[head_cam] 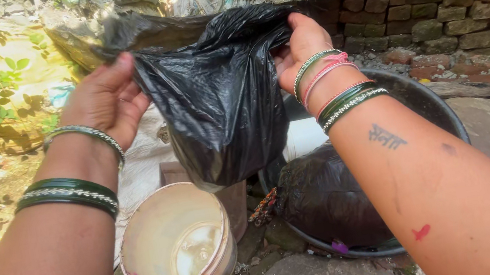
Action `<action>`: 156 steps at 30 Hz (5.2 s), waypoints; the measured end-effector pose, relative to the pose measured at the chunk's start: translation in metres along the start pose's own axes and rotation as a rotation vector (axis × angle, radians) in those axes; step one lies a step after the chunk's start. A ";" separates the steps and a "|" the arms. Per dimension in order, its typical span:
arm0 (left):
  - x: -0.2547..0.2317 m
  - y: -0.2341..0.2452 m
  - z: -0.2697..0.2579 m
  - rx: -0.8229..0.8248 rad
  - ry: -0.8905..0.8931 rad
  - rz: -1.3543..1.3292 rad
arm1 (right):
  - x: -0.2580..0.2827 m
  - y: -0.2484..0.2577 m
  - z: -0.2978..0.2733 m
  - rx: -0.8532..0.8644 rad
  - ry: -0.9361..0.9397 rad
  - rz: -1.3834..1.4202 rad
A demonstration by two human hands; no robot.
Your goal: The person carries a bucket containing a black plastic bag from an indoor doorway into a garden area, places the bag into a larger basin, and then carries the empty bucket back inside. The person then pours water from a metal bowl into the bucket.
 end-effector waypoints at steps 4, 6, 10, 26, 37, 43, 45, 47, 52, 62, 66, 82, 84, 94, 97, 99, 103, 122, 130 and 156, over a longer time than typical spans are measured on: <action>0.048 0.002 0.023 -0.064 0.019 0.091 | 0.022 0.015 0.003 -0.048 0.035 -0.034; 0.069 -0.002 0.026 -0.089 0.064 0.067 | 0.032 0.025 0.007 -0.063 0.046 -0.043; 0.088 0.005 0.031 -0.293 0.098 0.144 | 0.053 0.044 0.016 -0.083 0.084 0.004; 0.229 -0.017 -0.019 -0.279 0.707 0.661 | 0.052 0.097 0.030 -0.124 0.055 0.147; 0.259 -0.014 -0.023 -0.378 0.734 0.492 | 0.045 0.120 0.012 -0.127 -0.038 -0.356; 0.262 -0.013 -0.006 -0.432 0.649 0.496 | 0.025 0.101 -0.031 0.255 -0.074 -0.912; 0.260 -0.013 0.000 -0.449 0.588 0.513 | 0.022 0.093 -0.040 0.423 -0.043 -1.008; 0.262 -0.014 0.005 -0.414 0.566 0.490 | 0.019 0.084 -0.048 0.668 -0.016 -1.130; 0.268 -0.006 0.016 -0.301 0.492 0.513 | 0.033 0.094 -0.028 0.559 0.331 -1.453; 0.278 0.003 0.019 -0.355 0.386 0.923 | 0.050 0.144 -0.015 0.033 0.387 -1.627; 0.280 -0.027 0.026 -0.088 0.072 1.078 | 0.061 0.156 -0.020 -0.136 0.431 -1.650; 0.249 -0.060 -0.003 -0.403 0.008 1.431 | 0.016 0.111 -0.076 0.545 1.029 -2.022; 0.246 -0.068 -0.009 -0.401 -0.139 1.475 | 0.013 0.116 -0.075 0.561 0.874 -2.063; 0.293 -0.053 0.006 -0.183 0.238 1.871 | -0.018 0.158 -0.048 0.573 0.006 -2.228; 0.307 -0.047 0.006 -0.147 0.373 1.855 | -0.024 0.167 -0.045 0.578 -0.098 -2.205; 0.310 -0.043 0.006 -0.139 0.410 1.852 | -0.026 0.168 -0.044 0.593 -0.099 -2.210; 0.313 -0.036 0.004 -0.120 0.460 1.857 | -0.027 0.167 -0.044 0.612 -0.148 -2.213; 0.252 -0.068 0.000 -0.320 -0.080 1.797 | 0.021 0.102 -0.075 0.405 0.792 -2.069; 0.267 -0.056 -0.003 -0.207 0.215 1.959 | -0.012 0.118 -0.080 0.589 0.251 -2.204; 0.175 -0.039 -0.028 -0.494 -0.309 1.818 | -0.022 0.069 -0.091 0.450 0.674 -1.983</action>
Point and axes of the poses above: each hand's wrist, its own z-axis towards the middle knuckle, its own y-axis out of the back of the hand, x = y × z, the point moved 8 cm from there along z, towards the middle knuckle, and after that the axes turned 9 degrees about y, right-handed, at the moved point
